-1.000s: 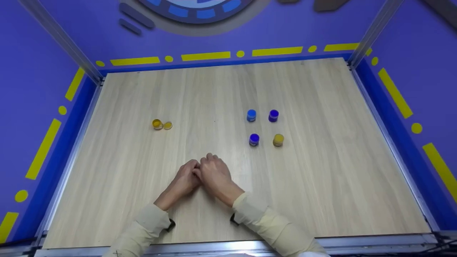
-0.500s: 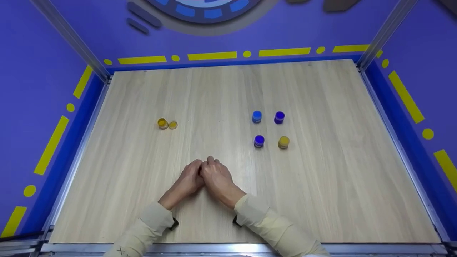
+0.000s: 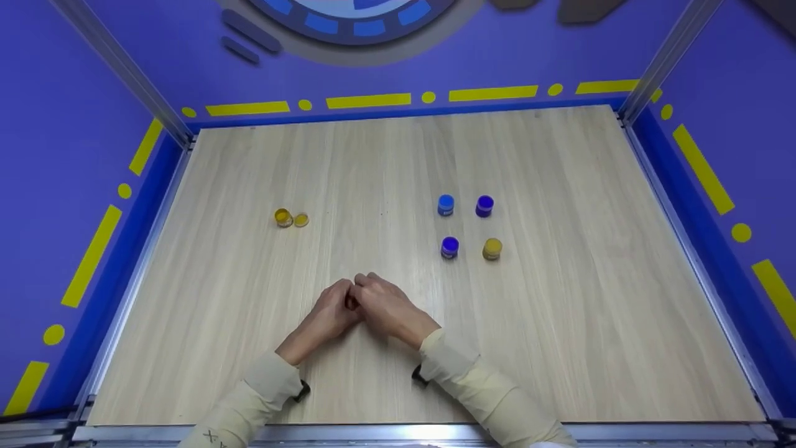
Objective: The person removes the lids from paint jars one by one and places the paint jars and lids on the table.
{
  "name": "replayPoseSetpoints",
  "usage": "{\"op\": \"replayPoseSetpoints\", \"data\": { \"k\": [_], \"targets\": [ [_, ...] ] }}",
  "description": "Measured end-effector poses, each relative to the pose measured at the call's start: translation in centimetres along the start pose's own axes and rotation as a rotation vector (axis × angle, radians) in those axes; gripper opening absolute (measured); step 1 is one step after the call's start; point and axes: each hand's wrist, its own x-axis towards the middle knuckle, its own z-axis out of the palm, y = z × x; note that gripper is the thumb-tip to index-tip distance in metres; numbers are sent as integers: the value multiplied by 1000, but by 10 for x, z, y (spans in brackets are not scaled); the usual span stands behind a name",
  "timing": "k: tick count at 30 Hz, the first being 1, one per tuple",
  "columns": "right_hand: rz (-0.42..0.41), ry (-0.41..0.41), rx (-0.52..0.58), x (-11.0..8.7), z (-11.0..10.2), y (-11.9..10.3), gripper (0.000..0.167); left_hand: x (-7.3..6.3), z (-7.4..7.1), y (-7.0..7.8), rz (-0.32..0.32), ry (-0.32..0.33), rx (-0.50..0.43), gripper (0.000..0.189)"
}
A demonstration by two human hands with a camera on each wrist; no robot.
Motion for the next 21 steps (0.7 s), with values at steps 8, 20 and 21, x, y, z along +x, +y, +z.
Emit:
{"op": "replayPoseSetpoints", "data": {
  "k": [8,20,21],
  "targets": [
    [-82,-50,10,-2,-8,5,24,0,1,3,24,34,22,23],
    [-144,-46,18,-6,-12,10,25,-2,1,6,25,14,34,29],
    [-134,-41,40,-6,-14,11,25,-2,0,7,22,9,35,29]
  ]
}}
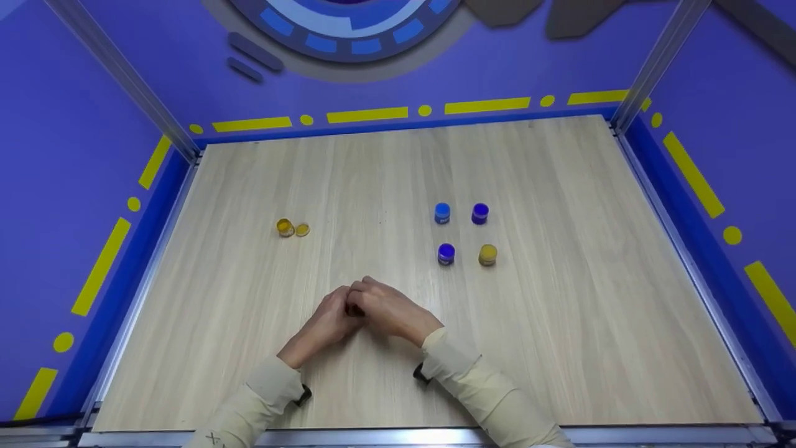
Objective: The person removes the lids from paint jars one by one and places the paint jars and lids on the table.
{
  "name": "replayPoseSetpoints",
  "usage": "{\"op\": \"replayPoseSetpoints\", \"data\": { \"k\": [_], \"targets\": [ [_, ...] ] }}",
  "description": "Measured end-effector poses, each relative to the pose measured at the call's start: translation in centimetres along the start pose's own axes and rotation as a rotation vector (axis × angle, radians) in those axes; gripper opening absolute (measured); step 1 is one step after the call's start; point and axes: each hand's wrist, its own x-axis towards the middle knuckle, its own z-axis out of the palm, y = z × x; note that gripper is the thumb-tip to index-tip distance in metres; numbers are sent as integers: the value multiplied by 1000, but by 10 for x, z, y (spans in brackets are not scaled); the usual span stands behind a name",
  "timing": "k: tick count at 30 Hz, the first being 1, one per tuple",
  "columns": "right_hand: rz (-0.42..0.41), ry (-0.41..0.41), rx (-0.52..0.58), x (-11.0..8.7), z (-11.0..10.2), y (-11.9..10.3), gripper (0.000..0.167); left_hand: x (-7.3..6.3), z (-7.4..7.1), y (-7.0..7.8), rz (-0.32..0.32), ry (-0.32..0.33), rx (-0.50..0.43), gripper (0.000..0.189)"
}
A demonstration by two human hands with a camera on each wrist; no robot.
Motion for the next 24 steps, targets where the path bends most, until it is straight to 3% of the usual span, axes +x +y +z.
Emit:
{"op": "replayPoseSetpoints", "data": {
  "k": [8,16,24],
  "targets": [
    [117,116,391,-18,-10,15,32,2,-3,10,-72,-69,10,24],
    [272,195,888,-36,-8,28,33,-1,-3,16,-95,-49,42,22],
    [370,265,1135,-47,-10,32,34,-1,-1,26,-162,-59,35,39]
  ]
}}
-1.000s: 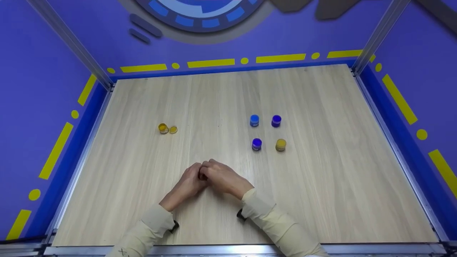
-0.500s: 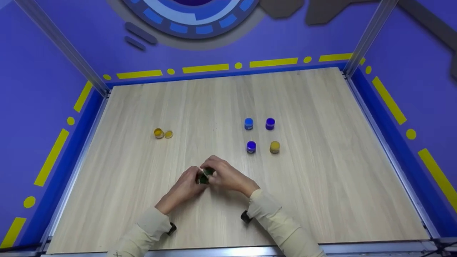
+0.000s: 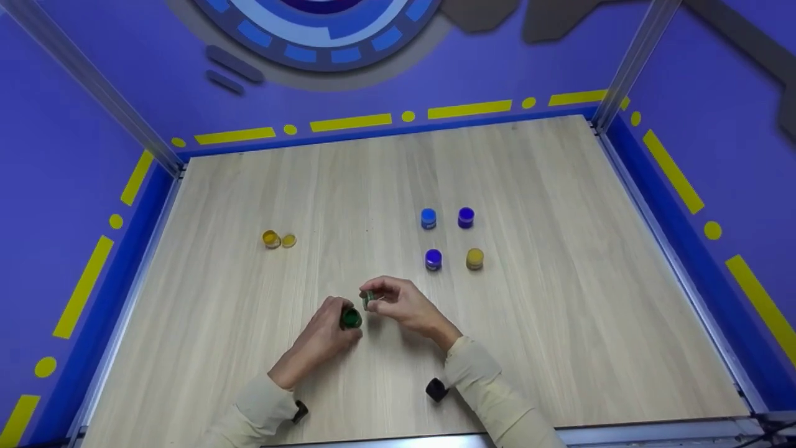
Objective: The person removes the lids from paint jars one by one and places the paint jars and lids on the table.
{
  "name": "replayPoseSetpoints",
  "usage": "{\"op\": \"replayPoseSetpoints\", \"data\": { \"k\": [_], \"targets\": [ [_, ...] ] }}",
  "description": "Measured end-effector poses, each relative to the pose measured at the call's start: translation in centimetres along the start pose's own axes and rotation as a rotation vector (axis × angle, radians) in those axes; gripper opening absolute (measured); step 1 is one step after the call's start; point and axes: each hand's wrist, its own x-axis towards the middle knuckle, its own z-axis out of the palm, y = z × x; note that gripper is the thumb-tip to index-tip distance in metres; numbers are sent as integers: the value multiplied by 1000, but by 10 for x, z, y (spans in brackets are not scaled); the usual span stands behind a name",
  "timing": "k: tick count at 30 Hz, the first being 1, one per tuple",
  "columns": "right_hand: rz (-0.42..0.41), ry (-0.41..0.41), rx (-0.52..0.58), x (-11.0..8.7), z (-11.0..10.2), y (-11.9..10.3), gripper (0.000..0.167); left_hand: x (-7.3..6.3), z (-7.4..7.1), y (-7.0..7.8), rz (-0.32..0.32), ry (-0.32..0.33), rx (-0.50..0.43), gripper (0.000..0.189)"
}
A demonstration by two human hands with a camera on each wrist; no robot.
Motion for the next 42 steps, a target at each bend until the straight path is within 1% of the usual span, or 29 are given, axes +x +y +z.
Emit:
{"op": "replayPoseSetpoints", "data": {
  "k": [4,7,10,12,14,18,22,28,34,38,42],
  "targets": [
    [18,21,33,-1,-3,0,37,3,0,1,-3,13,14,36],
    [24,35,66,-2,-6,0,42,8,-1,0,0,22,23,31],
    [19,29,97,-3,-9,1,49,13,-4,0,3,25,20,28],
    [17,21,113,-5,-11,0,50,17,-6,-1,-2,24,14,26],
    [15,11,121,-6,-13,0,51,21,-7,-1,-10,24,14,25],
    [19,-4,123,-8,-17,0,52,30,-9,-3,-59,11,10,25],
    [17,-7,107,-8,-20,-1,53,39,-13,-5,-97,14,0,25],
    [1,10,95,-9,-24,1,47,54,-18,-10,-143,7,-20,29],
    [21,25,67,-10,-28,2,47,69,-25,-18,-190,20,-46,29],
    [34,30,67,-9,-30,1,47,81,-30,-22,-196,29,-45,28],
    [18,31,84,-8,-31,-1,49,96,-37,-24,-188,41,-35,29]
  ]
}}
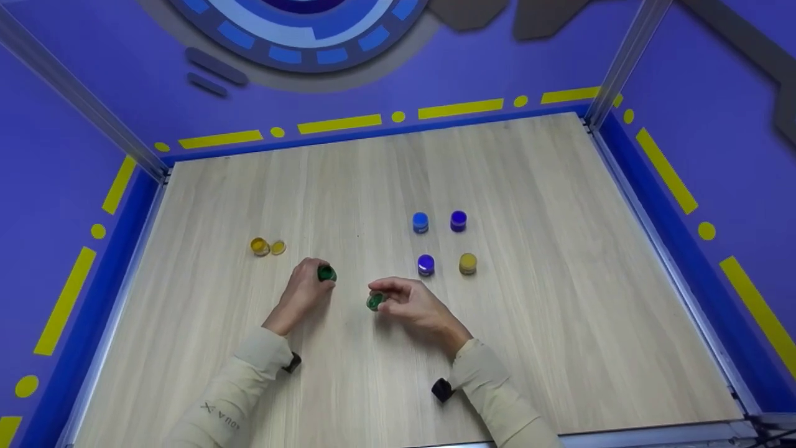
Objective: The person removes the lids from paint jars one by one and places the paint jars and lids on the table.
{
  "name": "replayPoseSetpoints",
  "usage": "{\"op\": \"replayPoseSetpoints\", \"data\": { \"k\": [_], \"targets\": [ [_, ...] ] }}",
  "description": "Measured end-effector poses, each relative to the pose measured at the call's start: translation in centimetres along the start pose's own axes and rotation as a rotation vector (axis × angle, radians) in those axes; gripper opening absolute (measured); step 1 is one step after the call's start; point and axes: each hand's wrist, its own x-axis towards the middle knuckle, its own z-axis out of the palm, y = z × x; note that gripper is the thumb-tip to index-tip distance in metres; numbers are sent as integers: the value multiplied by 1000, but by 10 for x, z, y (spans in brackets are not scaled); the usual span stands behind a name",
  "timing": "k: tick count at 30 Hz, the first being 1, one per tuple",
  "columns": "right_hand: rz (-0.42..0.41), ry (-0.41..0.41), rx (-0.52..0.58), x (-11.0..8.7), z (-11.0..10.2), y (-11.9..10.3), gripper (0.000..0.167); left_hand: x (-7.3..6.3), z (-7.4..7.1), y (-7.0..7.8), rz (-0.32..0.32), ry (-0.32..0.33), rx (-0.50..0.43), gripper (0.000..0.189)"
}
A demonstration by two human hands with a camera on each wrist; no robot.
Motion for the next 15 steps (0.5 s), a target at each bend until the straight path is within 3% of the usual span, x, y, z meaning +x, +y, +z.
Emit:
{"op": "replayPoseSetpoints", "data": {
  "k": [15],
  "targets": [
    [4,10,-17,3,-2,-2,49,49,-23,-3,-72,1,-8,32]
  ]
}}
